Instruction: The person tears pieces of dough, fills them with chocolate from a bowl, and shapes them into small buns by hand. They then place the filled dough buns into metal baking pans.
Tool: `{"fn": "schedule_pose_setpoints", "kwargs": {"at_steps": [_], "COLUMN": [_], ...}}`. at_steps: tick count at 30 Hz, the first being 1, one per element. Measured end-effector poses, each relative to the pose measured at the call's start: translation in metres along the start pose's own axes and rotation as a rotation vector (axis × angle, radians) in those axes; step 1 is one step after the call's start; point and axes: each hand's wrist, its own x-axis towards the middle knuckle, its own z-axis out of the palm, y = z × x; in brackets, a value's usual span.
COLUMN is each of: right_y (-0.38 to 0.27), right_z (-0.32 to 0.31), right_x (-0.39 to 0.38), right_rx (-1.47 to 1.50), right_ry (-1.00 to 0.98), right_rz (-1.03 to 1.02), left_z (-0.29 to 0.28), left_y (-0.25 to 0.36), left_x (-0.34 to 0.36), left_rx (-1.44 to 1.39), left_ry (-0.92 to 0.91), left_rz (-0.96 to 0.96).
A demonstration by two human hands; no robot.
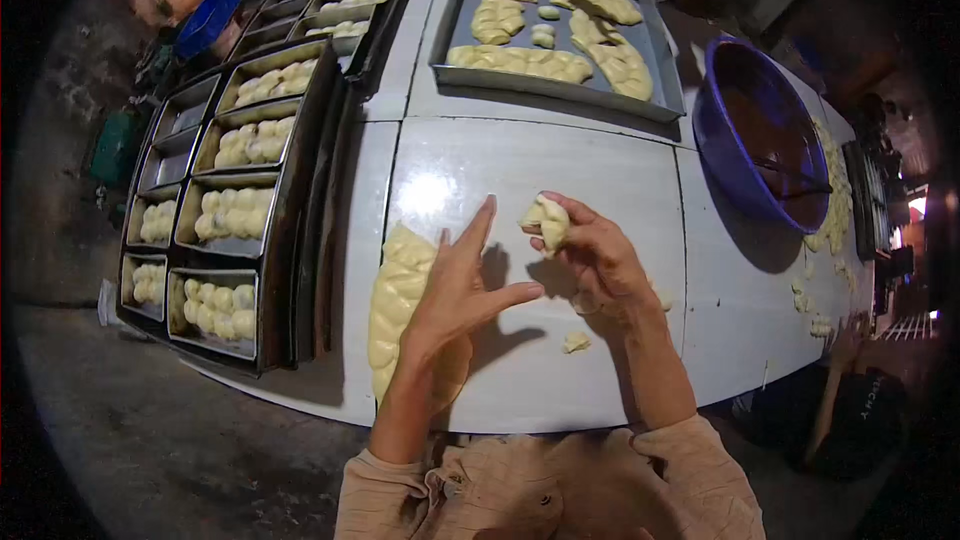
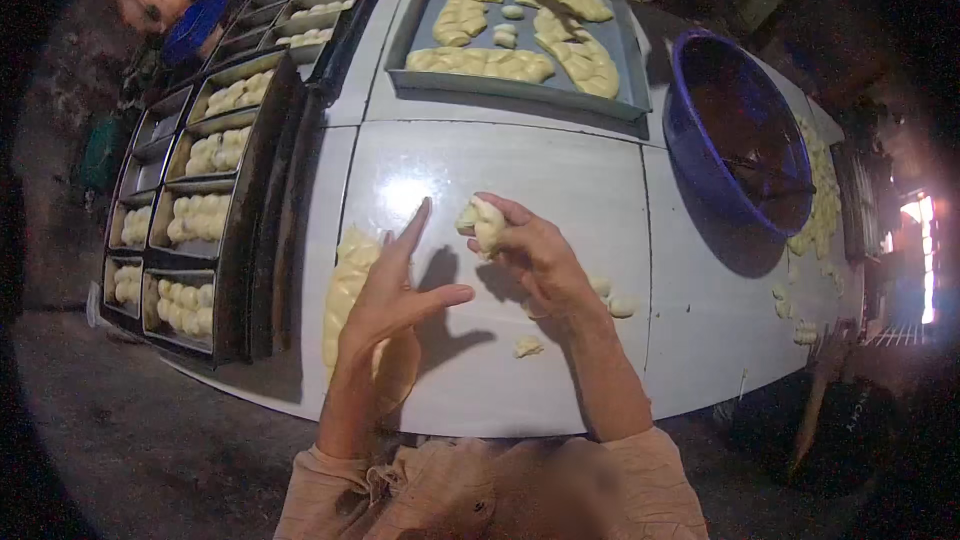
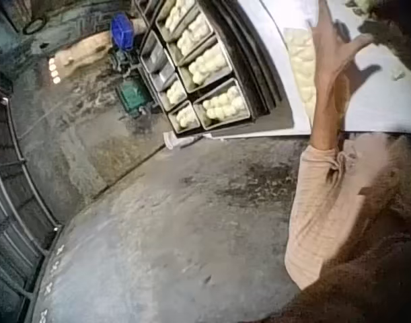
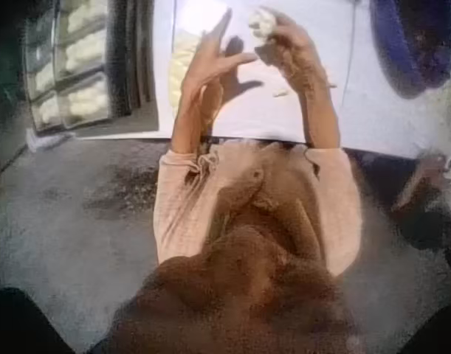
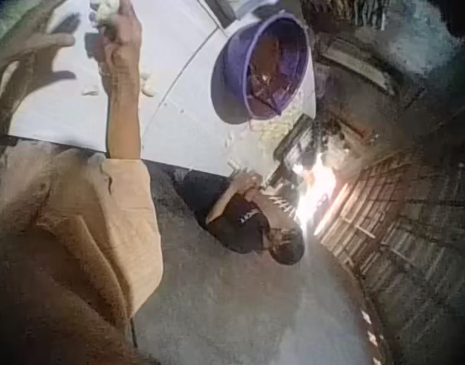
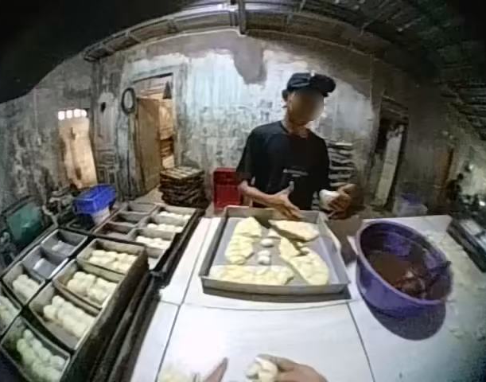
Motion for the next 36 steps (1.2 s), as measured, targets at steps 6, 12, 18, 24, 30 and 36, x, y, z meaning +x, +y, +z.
{"fn": "schedule_pose_setpoints", "kwargs": {"at_steps": [6, 12, 18, 24, 30, 36], "right_y": [-0.013, -0.012, -0.043, -0.096, -0.194, -0.215], "right_z": [-0.026, -0.111, -0.121, -0.134, -0.222, -0.366], "right_x": [-0.040, -0.084, -0.119, -0.141, -0.094, -0.028], "right_rx": [-0.290, -0.680, -0.372, 0.257, -0.318, -1.505], "right_ry": [0.276, 0.532, 0.511, 0.243, 0.417, 0.360], "right_rz": [-0.014, -0.448, -0.427, -0.326, -0.544, -0.147], "left_z": [0.070, 0.144, 0.212, 0.282, 0.269, 0.226], "left_y": [0.045, 0.068, 0.113, 0.150, 0.125, 0.126], "left_x": [0.026, 0.033, 0.068, 0.080, 0.072, 0.074], "left_rx": [-0.473, -0.895, -0.342, -0.887, -0.732, -0.600], "left_ry": [-0.043, -0.314, 0.150, 0.018, -0.220, -0.171], "left_rz": [-0.245, -0.293, 0.372, 0.292, 0.010, -0.193]}}
